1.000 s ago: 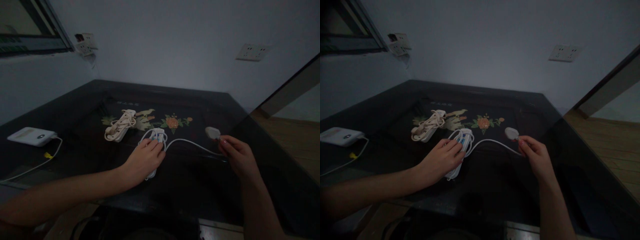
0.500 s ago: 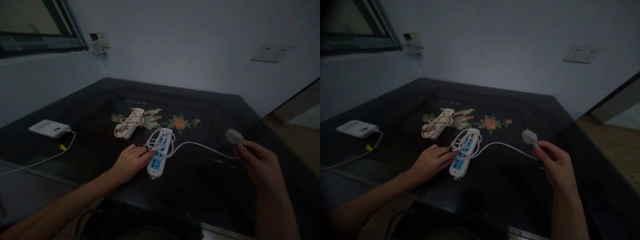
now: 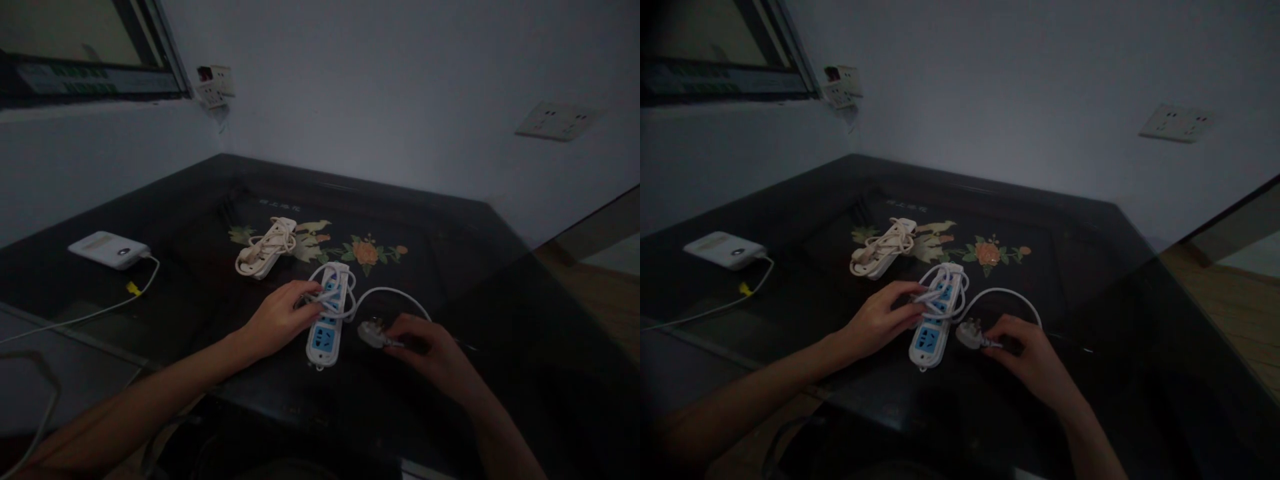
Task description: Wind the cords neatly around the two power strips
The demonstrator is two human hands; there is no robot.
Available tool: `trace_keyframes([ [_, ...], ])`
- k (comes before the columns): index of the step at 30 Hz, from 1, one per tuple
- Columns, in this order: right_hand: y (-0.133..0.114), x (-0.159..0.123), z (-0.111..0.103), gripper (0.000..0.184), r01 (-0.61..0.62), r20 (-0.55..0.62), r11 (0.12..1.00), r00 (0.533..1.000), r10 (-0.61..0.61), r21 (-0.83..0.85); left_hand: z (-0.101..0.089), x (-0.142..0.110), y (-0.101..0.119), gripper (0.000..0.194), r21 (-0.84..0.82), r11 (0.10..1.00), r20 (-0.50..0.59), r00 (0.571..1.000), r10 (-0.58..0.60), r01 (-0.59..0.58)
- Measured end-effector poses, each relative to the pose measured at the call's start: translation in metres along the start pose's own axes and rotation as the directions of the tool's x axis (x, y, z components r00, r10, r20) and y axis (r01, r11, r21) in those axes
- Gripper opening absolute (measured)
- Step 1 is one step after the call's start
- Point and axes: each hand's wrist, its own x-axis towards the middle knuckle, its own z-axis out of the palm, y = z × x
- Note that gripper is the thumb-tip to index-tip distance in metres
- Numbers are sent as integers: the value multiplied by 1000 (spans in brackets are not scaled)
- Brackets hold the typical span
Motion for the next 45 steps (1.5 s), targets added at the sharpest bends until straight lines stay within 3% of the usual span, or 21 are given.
trace_keyframes([
  [3, -3, 3, 13, 4, 20, 16, 999, 1000, -19, -29, 3, 2, 0, 18, -30, 999, -16, 999, 33, -33],
  [7, -5, 5, 29, 1, 49, -61, 997, 997, -53, -61, 6, 4, 0, 21, -12, 998, -55, 997, 62, -63],
  [13, -4, 7, 50, 11, 136, -134, 982, 979, -153, -130, 8, 6, 3, 23, -21, 999, 20, 999, 37, -37],
  [17, 0, 7, 58, 13, 155, -111, 972, 978, -176, -174, 5, 10, 7, 23, -178, 979, 97, 992, -83, 100],
  [21, 0, 5, 58, 14, 141, -88, 967, 983, -163, -212, 2, 14, 10, 18, -350, 890, 155, 955, -252, 292],
  [25, -3, 3, 54, 12, 201, -195, 957, 950, -242, -209, 3, 15, 11, 16, -440, 815, 190, 926, -325, 377],
  [29, -1, 2, 51, 15, 220, -301, 932, 903, -306, -288, 4, 15, 12, 18, -431, 835, 133, 939, -318, 344],
  [32, 2, 4, 51, 17, 196, -317, 908, 892, -322, -370, 4, 15, 13, 17, -409, 863, 91, 954, -285, 297],
  [37, 5, 4, 57, 20, 161, -255, 855, 912, -320, -493, 3, 14, 15, 15, -431, 855, 97, 956, -275, 290],
  [45, 0, 5, 71, 27, 162, -156, 666, 907, -391, -728, 3, 7, 29, 12, -555, 802, 70, 973, -218, 220],
])
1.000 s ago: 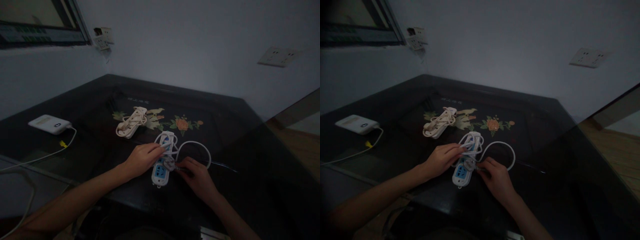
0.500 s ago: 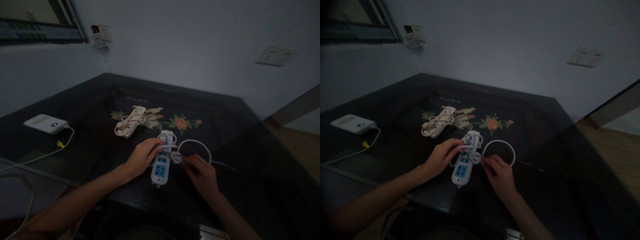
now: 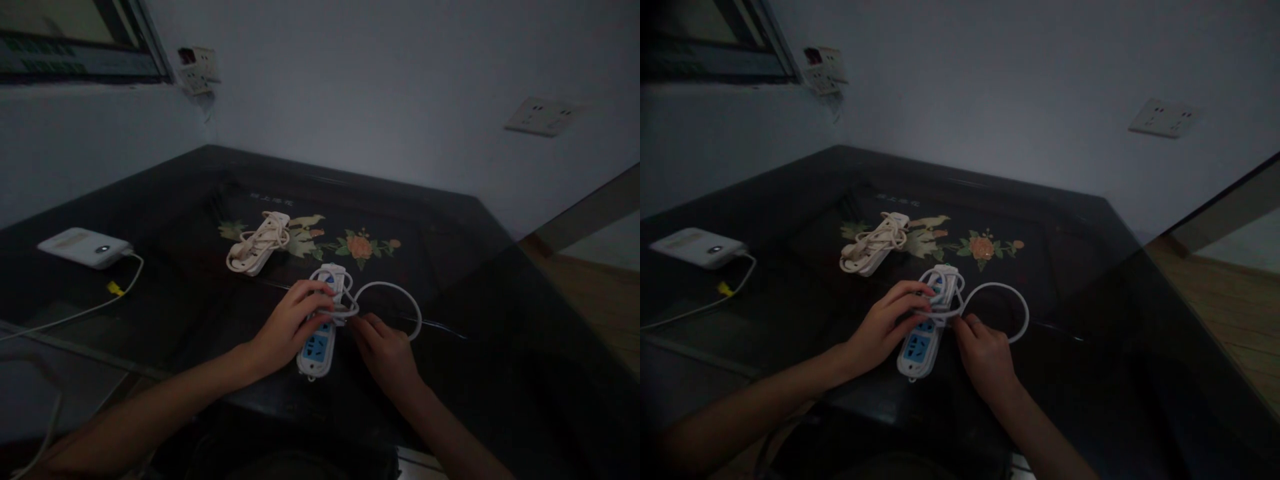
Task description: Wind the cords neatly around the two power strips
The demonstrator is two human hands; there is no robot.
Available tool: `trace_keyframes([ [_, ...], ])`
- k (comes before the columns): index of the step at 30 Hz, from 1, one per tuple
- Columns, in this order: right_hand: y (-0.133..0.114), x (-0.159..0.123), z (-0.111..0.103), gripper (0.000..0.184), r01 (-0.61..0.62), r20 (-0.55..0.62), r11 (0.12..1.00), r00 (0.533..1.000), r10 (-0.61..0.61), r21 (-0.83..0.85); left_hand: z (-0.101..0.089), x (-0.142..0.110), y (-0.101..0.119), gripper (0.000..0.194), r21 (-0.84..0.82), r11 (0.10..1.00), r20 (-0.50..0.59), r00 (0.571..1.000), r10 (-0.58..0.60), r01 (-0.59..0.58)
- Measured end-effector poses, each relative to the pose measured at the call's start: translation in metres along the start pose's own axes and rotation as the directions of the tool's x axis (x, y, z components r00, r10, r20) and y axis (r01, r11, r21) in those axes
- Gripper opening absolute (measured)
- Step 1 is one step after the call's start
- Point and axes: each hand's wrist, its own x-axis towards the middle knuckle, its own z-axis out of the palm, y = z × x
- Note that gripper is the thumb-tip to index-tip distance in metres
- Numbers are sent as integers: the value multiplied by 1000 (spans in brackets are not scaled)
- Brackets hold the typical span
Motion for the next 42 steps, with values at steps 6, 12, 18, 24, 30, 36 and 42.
trace_keyframes([
  [6, -5, 0, 3, 26, -58, 47, 992, 997, 53, 110, 9, -6, 5, 9, -44, 998, -15, 999, 34, -34],
  [12, -4, 2, 3, 22, -188, 74, 899, 982, 173, 395, 4, -5, 3, 21, -153, 988, 30, 1000, 4, 1],
  [18, -5, 3, -1, 20, -212, 97, 813, 977, 190, 543, -8, 1, -17, 21, -265, 941, -2, 976, -217, 209],
  [24, -1, 1, 0, 19, -226, 107, 857, 974, 199, 463, -18, 3, -26, 27, -119, 982, 217, 969, -120, 149],
  [30, -6, -2, 3, 24, -130, 94, 929, 990, 103, 348, -11, 8, -24, 31, -174, 979, 259, 964, -62, 110],
  [36, -5, -4, 6, 25, -53, 63, 967, 997, 39, 249, -4, 11, -18, 31, -144, 984, 239, 968, -72, 109],
  [42, -6, -1, 4, 25, 41, -16, 987, 999, -39, 156, -3, 9, -14, 32, -134, 985, 254, 964, -74, 111],
])
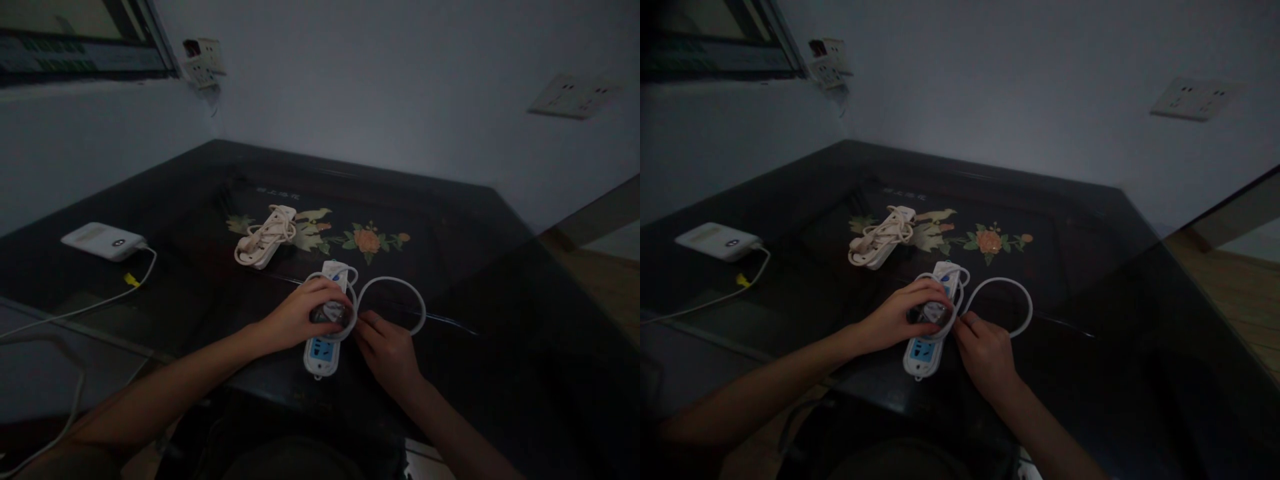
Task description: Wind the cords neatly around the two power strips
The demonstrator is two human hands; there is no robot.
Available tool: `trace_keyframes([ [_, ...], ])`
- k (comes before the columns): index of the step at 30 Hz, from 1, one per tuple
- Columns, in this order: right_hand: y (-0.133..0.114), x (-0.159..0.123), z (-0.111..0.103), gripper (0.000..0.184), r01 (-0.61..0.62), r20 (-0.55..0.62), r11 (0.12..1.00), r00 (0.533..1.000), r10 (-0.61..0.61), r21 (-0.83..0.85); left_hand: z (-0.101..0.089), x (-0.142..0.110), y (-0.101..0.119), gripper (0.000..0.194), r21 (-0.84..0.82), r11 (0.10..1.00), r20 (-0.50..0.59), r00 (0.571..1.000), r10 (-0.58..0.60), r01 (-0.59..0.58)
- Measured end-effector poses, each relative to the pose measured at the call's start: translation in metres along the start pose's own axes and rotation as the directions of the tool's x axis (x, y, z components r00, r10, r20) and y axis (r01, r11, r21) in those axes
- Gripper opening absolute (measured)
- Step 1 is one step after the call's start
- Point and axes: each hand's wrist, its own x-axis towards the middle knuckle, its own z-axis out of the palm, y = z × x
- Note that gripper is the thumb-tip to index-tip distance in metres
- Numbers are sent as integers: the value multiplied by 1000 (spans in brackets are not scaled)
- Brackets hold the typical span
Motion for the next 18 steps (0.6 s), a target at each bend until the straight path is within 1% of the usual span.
trace_keyframes([
  [3, 0, 1, -1, 24, -45, -14, 997, 999, 46, 67, 0, 0, 1, 27, -2, 1000, 2, 1000, 10, -10],
  [7, 1, 4, -2, 21, -165, -23, 967, 985, 173, 195, -2, 1, -4, 35, 18, 999, 1, 999, 33, -33],
  [10, 4, 6, -6, 19, -201, -23, 941, 976, 215, 273, -3, 0, -8, 36, 55, 998, -6, 999, 37, -37],
  [14, 9, 8, -20, 13, -174, 33, 942, 985, 172, 287, -4, -3, -8, 33, 156, 986, 0, 998, 61, -60],
  [16, 8, 8, -29, 10, -204, 5, 942, 978, 210, 265, -5, -5, -8, 32, 187, 980, -16, 997, 69, -65],
  [18, 1, 8, -36, 11, -252, -50, 937, 961, 271, 243, -6, -6, -9, 32, 190, 980, -34, 997, 69, -61],
])
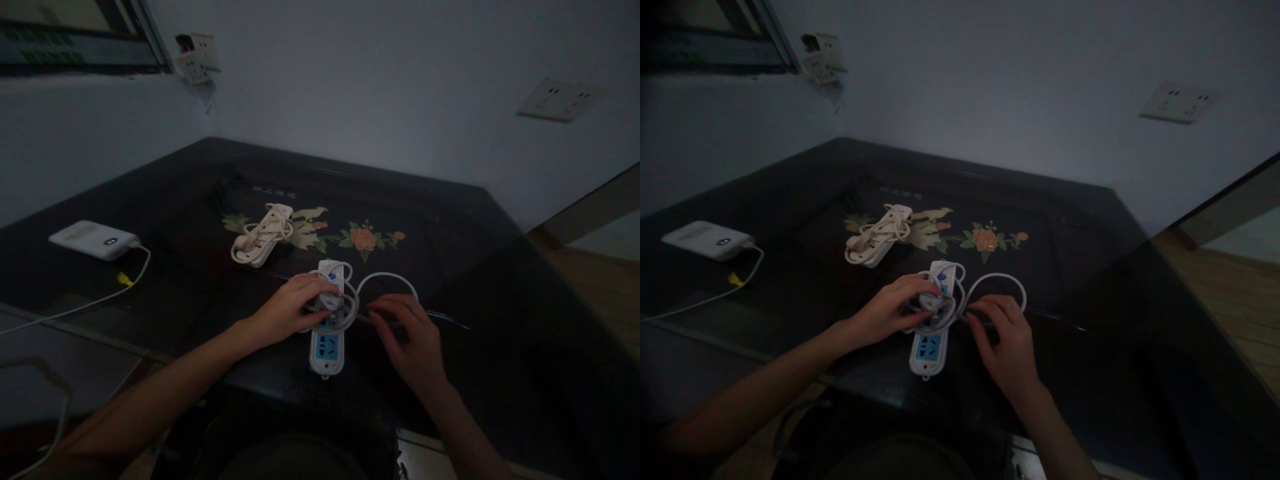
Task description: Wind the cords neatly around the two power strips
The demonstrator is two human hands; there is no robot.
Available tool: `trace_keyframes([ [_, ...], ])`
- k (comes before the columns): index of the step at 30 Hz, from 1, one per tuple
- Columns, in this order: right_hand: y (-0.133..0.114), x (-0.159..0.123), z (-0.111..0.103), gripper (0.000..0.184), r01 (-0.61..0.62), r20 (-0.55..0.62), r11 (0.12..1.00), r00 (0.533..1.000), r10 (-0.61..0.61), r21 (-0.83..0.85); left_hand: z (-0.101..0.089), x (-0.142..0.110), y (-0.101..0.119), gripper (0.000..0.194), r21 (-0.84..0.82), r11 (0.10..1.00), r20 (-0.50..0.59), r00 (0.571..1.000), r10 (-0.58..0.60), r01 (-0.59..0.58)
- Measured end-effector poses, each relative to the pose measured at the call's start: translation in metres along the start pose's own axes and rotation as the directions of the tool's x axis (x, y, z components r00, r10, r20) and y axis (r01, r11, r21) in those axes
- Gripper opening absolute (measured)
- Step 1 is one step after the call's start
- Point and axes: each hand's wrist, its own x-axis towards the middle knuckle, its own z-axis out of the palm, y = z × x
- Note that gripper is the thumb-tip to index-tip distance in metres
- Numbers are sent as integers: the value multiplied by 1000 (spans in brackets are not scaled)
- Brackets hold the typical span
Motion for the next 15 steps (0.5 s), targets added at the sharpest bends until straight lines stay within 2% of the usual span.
trace_keyframes([
  [2, -11, -1, 3, 20, -17, 2, 1000, 1000, 17, -15, 0, 0, -1, 32, -22, 1000, 9, 1000, 11, -11],
  [4, -22, -2, 15, 36, -16, 90, 999, 996, 19, -43, 0, 1, -1, 33, -51, 998, 20, 999, 34, -33],
  [6, -30, -2, 29, 45, -45, 119, 995, 991, 55, -88, 0, 1, 0, 32, -75, 996, 11, 999, 42, -41],
  [9, -34, -3, 43, 40, -116, 112, 986, 985, 130, -123, -4, -1, 1, 30, -115, 993, -45, 999, 23, -28],
  [12, -31, -6, 45, 33, -143, 112, 979, 981, 160, -145, -12, -4, 1, 28, -192, 981, -99, 995, -14, -5],
  [15, -27, -10, 40, 33, -127, 110, 977, 983, 147, -173, -22, -7, -3, 29, -363, 929, -179, 973, -143, 69],
])
